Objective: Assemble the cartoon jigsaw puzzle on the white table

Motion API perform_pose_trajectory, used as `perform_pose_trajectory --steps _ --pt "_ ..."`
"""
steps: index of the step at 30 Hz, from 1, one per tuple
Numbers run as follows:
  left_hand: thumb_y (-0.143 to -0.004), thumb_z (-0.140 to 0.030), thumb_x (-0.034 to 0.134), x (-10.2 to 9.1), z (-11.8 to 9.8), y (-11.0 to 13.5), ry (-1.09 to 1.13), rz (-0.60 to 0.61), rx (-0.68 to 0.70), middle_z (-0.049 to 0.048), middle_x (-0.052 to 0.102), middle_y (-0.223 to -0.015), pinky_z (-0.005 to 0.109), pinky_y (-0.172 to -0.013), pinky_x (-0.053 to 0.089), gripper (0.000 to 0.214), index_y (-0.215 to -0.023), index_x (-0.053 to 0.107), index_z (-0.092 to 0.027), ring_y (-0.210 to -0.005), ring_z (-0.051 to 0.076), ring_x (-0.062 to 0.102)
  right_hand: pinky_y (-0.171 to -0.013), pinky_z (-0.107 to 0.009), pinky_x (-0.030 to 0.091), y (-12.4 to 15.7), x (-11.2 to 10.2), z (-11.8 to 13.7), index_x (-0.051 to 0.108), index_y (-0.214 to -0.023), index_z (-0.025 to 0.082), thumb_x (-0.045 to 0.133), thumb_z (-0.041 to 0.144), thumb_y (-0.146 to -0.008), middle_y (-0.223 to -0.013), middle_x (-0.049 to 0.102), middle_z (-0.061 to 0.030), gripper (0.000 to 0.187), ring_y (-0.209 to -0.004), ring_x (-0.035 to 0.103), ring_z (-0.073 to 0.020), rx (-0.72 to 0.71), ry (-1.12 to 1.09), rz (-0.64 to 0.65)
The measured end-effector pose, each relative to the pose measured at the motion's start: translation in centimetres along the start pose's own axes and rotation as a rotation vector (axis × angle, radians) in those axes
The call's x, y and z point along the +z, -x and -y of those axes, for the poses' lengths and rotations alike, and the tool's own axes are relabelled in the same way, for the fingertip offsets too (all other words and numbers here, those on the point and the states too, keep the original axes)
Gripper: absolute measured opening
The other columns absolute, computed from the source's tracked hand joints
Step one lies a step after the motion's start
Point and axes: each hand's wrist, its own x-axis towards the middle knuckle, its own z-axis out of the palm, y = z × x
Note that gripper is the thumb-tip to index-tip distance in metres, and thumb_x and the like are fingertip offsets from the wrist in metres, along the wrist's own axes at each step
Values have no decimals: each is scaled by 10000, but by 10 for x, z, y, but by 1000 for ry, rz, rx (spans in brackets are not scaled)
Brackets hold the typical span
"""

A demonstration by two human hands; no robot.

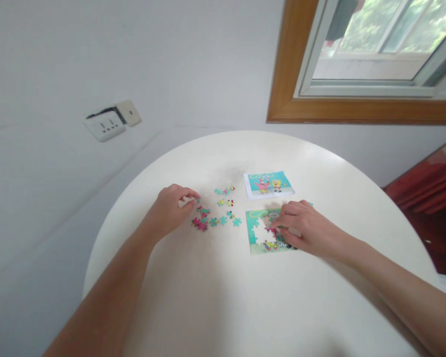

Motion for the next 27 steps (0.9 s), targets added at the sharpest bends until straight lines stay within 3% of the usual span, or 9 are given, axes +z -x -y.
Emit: perform_pose_trajectory --steps 7,12,18,21,27 --pt "-754 -337 507 3 0 2 3 -11 -6 68 654 -842 338 -748 502 294 -892 725 -196 -800 216 610 -816 -348 362 -15 -7 4 693 -1085 249 533 199 -900 -927 632 -59 249 -918 586 -204 -4 -15 -36" --pt "-726 -313 520 5 5 4 13 11 7 59 653 -834 335 -721 500 295 -915 710 -191 -749 201 606 -832 -337 392 -68 -9 27 719 -1023 225 541 152 -888 -978 660 -61 235 -938 600 -193 -123 -37 26" --pt "-751 -224 473 4 10 6 40 -66 -19 63 630 -855 334 -750 503 288 -937 687 -174 -786 200 601 -872 -326 423 -128 20 66 716 -1086 230 626 271 -873 -1043 660 -79 235 -1001 603 -211 -146 -98 78" --pt "-774 -201 480 5 7 6 52 -93 -24 69 621 -874 334 -773 498 279 -972 673 -161 -808 198 599 -846 -328 423 -138 32 79 713 -1097 233 646 314 -863 -1028 648 -87 257 -995 598 -225 -139 -45 86" --pt "-776 -147 494 6 -1 6 72 -114 -24 63 612 -871 364 -835 475 239 -938 668 -169 -825 201 582 -847 -314 418 -141 38 82 727 -1017 228 634 218 -860 -1017 647 -76 183 -967 596 -200 -121 -59 84"
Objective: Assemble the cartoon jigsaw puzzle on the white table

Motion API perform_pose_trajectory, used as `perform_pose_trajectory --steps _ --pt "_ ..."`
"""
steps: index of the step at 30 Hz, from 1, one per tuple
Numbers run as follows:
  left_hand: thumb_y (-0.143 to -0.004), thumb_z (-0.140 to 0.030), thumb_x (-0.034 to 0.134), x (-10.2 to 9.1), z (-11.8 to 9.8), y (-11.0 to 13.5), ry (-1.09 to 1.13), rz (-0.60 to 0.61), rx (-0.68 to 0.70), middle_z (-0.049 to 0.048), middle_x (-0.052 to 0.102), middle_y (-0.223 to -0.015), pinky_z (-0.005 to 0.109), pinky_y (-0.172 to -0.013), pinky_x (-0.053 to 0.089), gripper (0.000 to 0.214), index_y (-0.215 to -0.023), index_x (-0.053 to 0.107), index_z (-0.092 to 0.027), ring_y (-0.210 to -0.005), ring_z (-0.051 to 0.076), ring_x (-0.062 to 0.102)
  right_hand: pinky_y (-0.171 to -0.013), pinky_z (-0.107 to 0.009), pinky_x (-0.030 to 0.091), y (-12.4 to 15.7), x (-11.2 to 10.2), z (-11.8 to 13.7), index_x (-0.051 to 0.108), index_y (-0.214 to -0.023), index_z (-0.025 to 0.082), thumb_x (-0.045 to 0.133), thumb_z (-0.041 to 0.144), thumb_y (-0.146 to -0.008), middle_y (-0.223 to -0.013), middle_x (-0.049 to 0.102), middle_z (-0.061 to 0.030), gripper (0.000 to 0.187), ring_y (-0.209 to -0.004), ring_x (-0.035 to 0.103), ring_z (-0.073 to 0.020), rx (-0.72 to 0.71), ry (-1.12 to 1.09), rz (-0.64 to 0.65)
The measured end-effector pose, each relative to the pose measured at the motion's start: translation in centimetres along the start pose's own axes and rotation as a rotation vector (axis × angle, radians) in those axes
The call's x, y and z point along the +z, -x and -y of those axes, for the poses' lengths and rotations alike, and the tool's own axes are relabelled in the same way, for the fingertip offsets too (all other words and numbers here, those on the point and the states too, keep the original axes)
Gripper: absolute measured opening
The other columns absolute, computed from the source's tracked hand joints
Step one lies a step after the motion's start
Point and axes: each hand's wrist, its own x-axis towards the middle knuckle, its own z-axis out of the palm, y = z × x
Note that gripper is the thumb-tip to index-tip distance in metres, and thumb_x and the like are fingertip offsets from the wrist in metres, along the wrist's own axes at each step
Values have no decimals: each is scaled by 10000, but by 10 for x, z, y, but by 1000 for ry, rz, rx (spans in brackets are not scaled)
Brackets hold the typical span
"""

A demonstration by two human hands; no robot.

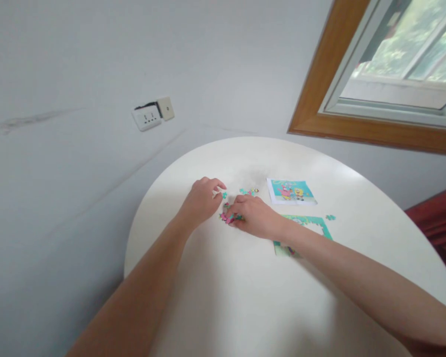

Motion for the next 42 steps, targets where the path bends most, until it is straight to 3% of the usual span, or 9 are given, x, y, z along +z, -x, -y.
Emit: perform_pose_trajectory --steps 4,8,13,19,23,27,31,35,42 --pt "-780 -143 513 0 -3 2 10 -20 7 55 598 -855 372 -861 461 215 -925 669 -175 -821 198 571 -858 -288 417 -2 2 -3 727 -915 201 649 148 -828 -954 663 -59 128 -940 596 -169 -22 -104 -19" --pt "-784 -142 525 2 -3 2 14 -34 29 50 592 -848 366 -865 456 205 -925 670 -178 -810 193 567 -734 -233 421 -4 7 -4 698 -804 168 642 85 -785 -797 666 -17 102 -759 579 -124 -21 -226 -36" --pt "-786 -146 521 5 -4 1 17 -34 43 53 590 -851 365 -845 458 214 -938 669 -173 -806 197 570 -636 -208 408 4 -3 -7 725 -913 178 613 102 -795 -746 655 13 180 -657 550 -93 69 -451 -57" --pt "-832 -168 505 17 -18 3 35 3 154 64 589 -877 396 -869 447 209 -969 663 -175 -865 224 561 -618 -232 410 57 -38 -32 725 -930 190 607 200 -809 -748 661 7 169 -670 553 -107 237 -595 -116" --pt "-855 -131 496 29 -45 12 119 112 341 67 617 -972 398 -913 428 235 -1027 643 -196 -964 226 547 -616 -251 439 105 -42 -47 643 -858 171 638 290 -799 -688 636 10 133 -635 564 -118 428 -713 -127" --pt "-873 -125 487 36 -78 23 194 238 511 70 597 -969 370 -903 424 253 -1032 664 -210 -989 221 527 -550 -233 399 135 -35 -50 623 -819 178 648 348 -797 -672 625 18 173 -581 526 -107 535 -691 -134" --pt "-873 -103 487 40 -98 33 228 353 610 64 582 -951 346 -861 424 291 -1032 687 -241 -949 207 523 -568 -219 395 141 -33 -49 665 -780 184 633 298 -801 -704 642 14 121 -619 532 -107 486 -614 -135" --pt "-852 -60 483 42 -102 37 239 403 623 54 568 -957 331 -824 411 351 -1052 692 -260 -933 200 507 -597 -212 401 139 -31 -52 711 -755 185 616 200 -781 -742 673 6 99 -654 546 -108 436 -544 -143" --pt "-848 -56 472 43 -99 36 251 418 626 55 554 -953 326 -804 406 382 -1055 706 -276 -912 198 501 -565 -206 390 138 -25 -55 719 -738 178 653 203 -774 -721 666 5 79 -607 524 -99 438 -519 -144"
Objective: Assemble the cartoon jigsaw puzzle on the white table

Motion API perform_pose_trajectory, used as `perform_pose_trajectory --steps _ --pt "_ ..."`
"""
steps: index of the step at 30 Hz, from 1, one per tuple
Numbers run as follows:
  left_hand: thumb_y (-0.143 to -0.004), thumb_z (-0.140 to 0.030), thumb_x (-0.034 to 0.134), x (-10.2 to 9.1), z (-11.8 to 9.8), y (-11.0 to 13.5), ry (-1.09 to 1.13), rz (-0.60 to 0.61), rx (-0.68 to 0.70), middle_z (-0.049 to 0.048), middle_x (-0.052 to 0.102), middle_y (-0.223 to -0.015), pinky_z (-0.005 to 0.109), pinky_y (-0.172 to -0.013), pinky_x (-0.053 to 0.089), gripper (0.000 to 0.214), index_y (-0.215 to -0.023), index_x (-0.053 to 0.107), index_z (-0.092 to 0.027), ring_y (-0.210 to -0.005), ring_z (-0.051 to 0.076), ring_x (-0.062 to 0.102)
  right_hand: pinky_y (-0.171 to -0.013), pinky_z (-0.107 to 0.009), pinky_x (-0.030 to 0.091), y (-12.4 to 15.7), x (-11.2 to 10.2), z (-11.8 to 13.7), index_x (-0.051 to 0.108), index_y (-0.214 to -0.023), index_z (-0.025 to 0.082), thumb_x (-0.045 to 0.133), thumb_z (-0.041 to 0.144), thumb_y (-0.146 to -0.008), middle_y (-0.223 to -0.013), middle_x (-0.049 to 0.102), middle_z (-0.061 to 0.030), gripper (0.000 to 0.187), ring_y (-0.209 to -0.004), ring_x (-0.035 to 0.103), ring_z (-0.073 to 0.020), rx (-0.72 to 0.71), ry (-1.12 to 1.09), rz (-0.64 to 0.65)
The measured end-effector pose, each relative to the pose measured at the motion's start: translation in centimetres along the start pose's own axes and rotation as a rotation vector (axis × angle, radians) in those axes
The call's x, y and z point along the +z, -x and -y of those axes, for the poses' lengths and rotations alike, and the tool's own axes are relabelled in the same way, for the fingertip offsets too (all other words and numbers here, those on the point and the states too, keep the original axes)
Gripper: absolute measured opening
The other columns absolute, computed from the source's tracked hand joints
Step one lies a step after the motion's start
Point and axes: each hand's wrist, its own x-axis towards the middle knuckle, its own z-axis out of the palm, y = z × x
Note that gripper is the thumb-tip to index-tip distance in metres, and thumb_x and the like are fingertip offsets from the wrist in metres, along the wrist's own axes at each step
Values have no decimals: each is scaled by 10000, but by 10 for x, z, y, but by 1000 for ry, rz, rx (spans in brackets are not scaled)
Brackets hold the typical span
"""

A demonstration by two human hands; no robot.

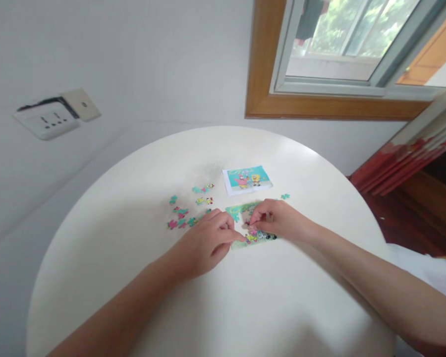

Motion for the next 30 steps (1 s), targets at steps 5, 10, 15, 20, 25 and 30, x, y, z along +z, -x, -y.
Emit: perform_pose_trajectory --steps 5,10,15,20,25,30 --pt "-852 -55 467 1 1 1 -2 19 5 55 547 -960 330 -814 407 402 -1071 711 -287 -920 196 495 -632 -226 417 -2 0 -3 713 -731 173 689 232 -782 -702 647 -3 81 -693 554 -130 -57 70 -40" --pt "-857 -56 475 2 1 0 1 20 12 53 544 -963 327 -814 401 398 -1082 711 -284 -923 190 491 -801 -279 427 -7 3 -13 731 -786 185 718 227 -790 -779 682 -22 44 -813 585 -159 -183 153 -50" --pt "-867 -57 475 1 0 1 1 24 1 45 543 -961 328 -821 393 395 -1087 709 -288 -925 187 491 -825 -302 430 -9 5 -19 742 -821 197 732 258 -795 -806 670 -38 68 -822 583 -170 -242 226 -59" --pt "-874 -62 478 3 1 0 2 14 8 42 547 -956 324 -815 393 390 -1087 708 -294 -918 185 495 -808 -297 436 -8 5 -18 742 -833 198 737 227 -782 -819 661 -40 59 -832 578 -174 -276 256 -72" --pt "-863 -46 480 2 1 0 13 5 9 44 548 -953 323 -816 395 400 -1086 709 -288 -920 187 499 -819 -302 438 -4 -6 -9 745 -860 176 659 201 -850 -825 661 -55 91 -840 577 -172 -273 230 -114" --pt "-861 -42 479 1 0 1 19 0 18 45 548 -950 327 -813 393 404 -1082 710 -288 -910 187 500 -779 -293 430 3 -21 -5 761 -901 183 614 193 -878 -837 663 -60 150 -801 576 -163 -307 301 -65"
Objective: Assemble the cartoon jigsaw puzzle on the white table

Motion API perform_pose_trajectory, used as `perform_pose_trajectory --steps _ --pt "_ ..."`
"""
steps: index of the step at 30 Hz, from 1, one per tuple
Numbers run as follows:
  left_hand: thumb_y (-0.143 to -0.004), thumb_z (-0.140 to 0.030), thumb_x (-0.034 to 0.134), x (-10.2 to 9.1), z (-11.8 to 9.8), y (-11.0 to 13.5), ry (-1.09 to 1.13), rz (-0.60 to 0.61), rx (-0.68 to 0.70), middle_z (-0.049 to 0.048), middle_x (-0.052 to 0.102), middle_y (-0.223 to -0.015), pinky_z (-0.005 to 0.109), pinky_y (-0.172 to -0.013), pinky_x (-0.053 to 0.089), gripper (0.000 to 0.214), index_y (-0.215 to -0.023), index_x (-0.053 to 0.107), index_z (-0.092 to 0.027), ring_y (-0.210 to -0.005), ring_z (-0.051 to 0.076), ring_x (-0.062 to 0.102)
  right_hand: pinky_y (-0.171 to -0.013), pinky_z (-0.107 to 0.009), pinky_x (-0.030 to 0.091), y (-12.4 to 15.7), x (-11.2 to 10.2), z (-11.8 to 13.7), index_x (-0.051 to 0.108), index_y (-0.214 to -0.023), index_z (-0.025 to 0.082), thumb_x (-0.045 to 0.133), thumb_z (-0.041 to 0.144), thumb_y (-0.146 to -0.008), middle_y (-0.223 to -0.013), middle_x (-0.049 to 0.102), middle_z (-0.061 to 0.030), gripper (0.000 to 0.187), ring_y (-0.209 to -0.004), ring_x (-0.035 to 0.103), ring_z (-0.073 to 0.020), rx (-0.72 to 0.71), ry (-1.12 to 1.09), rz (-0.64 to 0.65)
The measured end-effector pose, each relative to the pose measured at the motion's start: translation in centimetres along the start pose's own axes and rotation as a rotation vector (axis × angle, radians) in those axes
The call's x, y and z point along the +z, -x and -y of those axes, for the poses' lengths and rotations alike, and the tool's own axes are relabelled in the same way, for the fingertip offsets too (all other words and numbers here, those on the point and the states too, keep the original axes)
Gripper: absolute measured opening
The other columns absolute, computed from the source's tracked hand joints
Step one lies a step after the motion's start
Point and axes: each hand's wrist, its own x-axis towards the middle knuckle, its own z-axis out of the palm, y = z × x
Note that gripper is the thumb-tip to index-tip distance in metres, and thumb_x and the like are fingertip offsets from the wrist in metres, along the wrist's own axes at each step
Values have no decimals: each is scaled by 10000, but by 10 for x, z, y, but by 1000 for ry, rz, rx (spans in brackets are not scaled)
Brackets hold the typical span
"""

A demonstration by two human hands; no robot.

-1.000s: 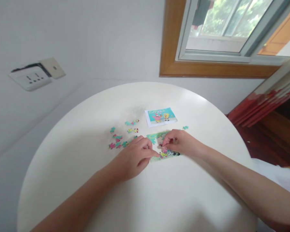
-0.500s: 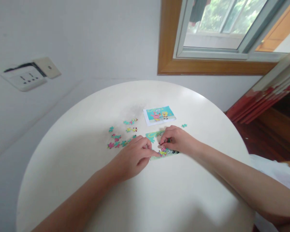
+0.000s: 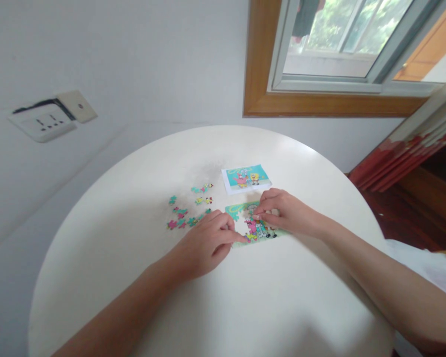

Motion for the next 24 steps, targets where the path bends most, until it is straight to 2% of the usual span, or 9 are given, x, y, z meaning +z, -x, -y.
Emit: perform_pose_trajectory --steps 6,18,24 --pt "-852 -23 475 1 0 0 8 -1 0 43 547 -946 323 -810 394 419 -1088 704 -283 -913 186 499 -761 -278 405 2 3 -1 767 -931 221 605 150 -868 -843 665 -43 188 -827 586 -160 -58 62 125" --pt "-853 -23 482 1 1 0 16 2 5 43 545 -954 323 -819 394 396 -1085 699 -259 -920 186 497 -719 -283 335 2 2 8 770 -915 248 611 162 -867 -854 662 -37 187 -852 572 -171 15 145 142" --pt "-862 -36 479 1 0 0 -2 7 2 41 549 -951 320 -818 396 397 -1089 700 -275 -922 185 500 -729 -281 343 2 2 7 766 -913 266 604 170 -873 -863 653 -27 192 -860 579 -166 -9 121 158"
